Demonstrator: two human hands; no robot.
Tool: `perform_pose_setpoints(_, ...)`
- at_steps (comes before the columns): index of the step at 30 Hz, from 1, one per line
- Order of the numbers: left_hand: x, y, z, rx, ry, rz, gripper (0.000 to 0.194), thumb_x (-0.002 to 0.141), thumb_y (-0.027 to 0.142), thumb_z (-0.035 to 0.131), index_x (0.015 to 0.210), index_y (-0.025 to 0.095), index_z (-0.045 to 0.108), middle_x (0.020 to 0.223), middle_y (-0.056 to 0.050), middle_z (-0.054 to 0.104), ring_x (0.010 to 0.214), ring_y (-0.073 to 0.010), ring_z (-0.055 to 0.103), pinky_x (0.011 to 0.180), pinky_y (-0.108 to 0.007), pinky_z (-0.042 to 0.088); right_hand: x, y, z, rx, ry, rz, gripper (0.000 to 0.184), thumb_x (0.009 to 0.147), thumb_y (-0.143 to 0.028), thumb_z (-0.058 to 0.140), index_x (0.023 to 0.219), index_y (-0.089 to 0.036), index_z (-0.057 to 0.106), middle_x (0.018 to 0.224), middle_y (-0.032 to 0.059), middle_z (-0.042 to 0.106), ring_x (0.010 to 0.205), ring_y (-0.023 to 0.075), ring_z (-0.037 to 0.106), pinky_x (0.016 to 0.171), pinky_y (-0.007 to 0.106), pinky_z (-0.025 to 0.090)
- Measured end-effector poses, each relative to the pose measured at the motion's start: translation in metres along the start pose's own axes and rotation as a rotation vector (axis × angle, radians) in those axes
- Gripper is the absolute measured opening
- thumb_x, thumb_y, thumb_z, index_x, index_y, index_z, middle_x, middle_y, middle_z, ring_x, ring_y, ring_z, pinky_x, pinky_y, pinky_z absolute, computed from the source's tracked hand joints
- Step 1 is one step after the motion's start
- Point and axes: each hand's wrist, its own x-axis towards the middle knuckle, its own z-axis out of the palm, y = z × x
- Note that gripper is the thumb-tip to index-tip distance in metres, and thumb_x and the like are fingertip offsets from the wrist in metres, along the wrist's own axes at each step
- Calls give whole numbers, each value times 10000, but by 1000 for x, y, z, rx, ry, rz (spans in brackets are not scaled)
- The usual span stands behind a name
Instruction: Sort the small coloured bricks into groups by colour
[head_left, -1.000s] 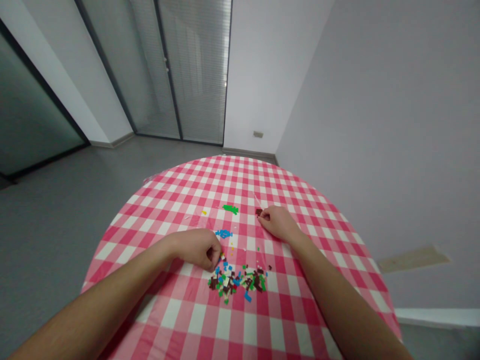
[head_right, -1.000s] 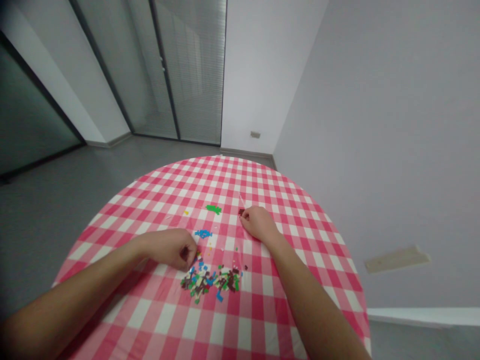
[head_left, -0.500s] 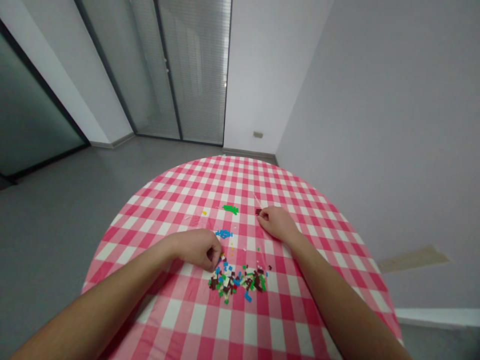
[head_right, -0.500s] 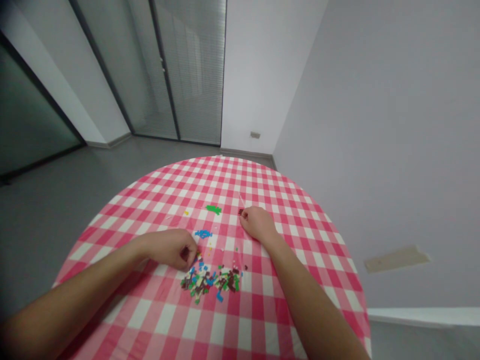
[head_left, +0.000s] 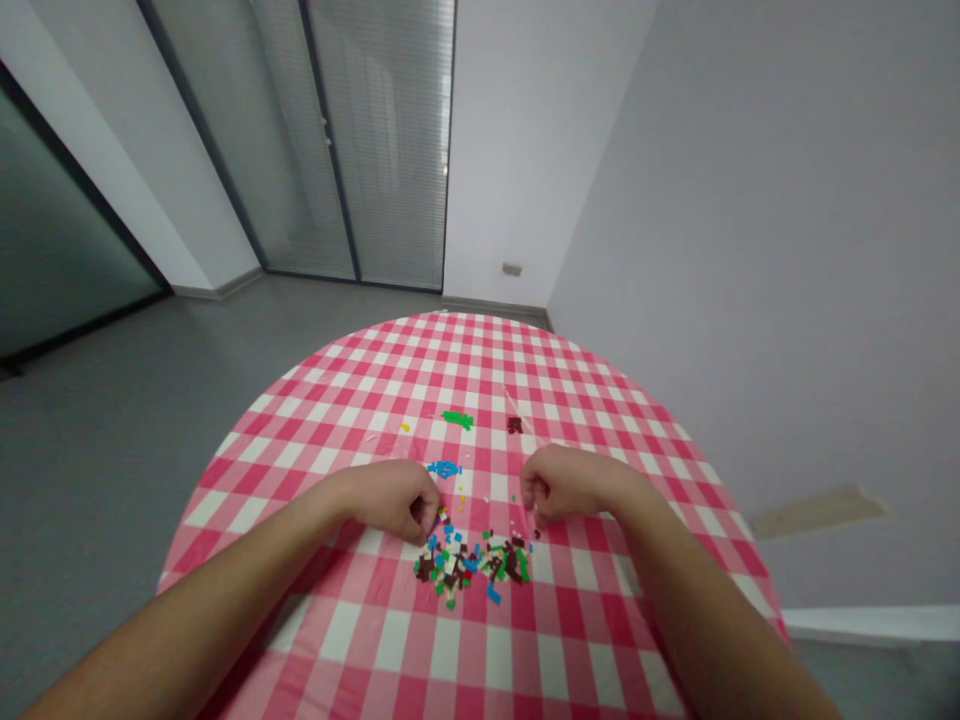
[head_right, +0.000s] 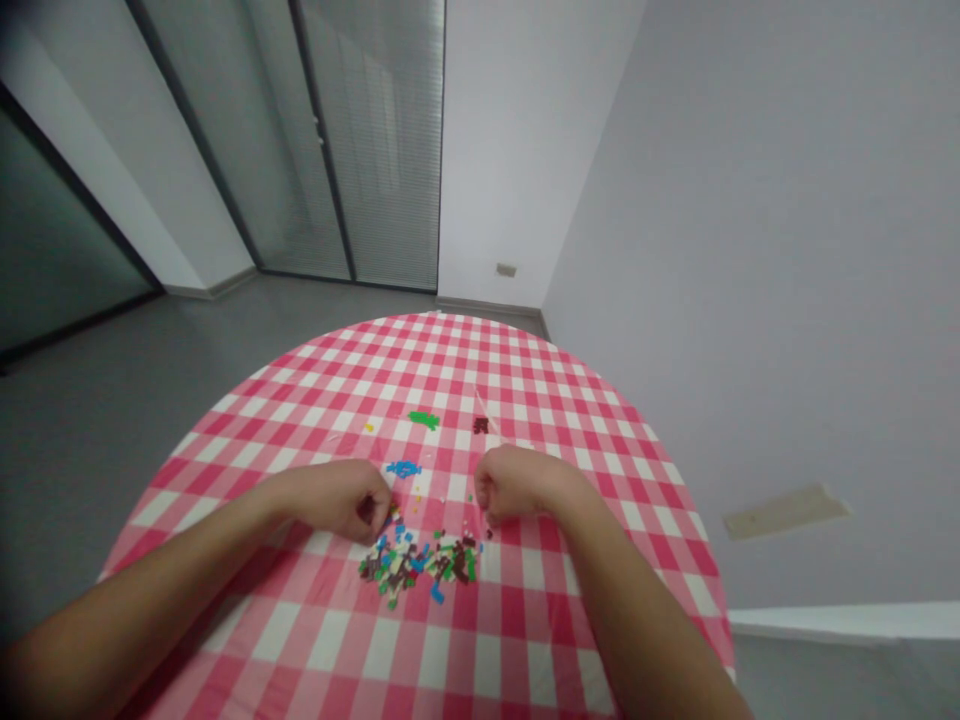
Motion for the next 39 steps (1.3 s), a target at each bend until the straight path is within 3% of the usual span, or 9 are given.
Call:
perform_pose_setpoints(5,0,2,0,3,-5,-11,167,650,23,634,671,172,708,633,38,659,586,-87,566,553,-186,377,1,-14,7,-129,-49,67,184,632,-195,821,782,-182,714,750,1,689,633,134,572,523,241,335)
perform_pose_setpoints(9,0,3,-1,3,-5,-17,153,655,32,645,671,170,710,639,31,664,592,-90,568,554,-188,382,2,-15,8,-137,-38,52,98,668,-158,769,744,-172,709,727,9,684,627,135,572,514,242,329)
perform_pose_setpoints(13,0,2,-1,8,-8,-29,134,659,53,655,680,171,714,644,31,668,593,-91,571,555,-189,386,3,-11,6,-157,82,6,73,730,-114,657,744,-165,707,709,26,683,616,138,573,510,252,322)
perform_pose_setpoints(18,0,-1,0,3,0,-11,116,658,77,660,687,174,717,646,32,671,592,-93,578,547,-186,382,17,4,4,-189,361,95,107,855,-203,617,820,-189,718,832,62,719,709,176,609,553,269,335)
perform_pose_setpoints(22,0,-2,0,7,1,-7,119,660,77,664,696,176,718,657,30,679,601,-96,589,546,-186,384,28,17,4,-227,486,149,152,901,-271,610,819,-193,712,853,86,719,747,208,627,586,288,363)
perform_pose_setpoints(31,1,0,0,18,-4,7,130,659,53,658,677,171,710,638,34,666,586,-89,568,546,-186,375,31,24,3,-203,517,168,182,899,-270,621,740,-193,666,808,85,702,691,194,601,559,295,333)
perform_pose_setpoints(39,0,0,0,12,1,-2,125,663,59,666,688,170,718,654,25,679,587,-90,572,538,-184,369,36,24,4,-165,601,175,188,920,-333,600,885,-190,717,869,89,723,757,205,624,585,292,350)
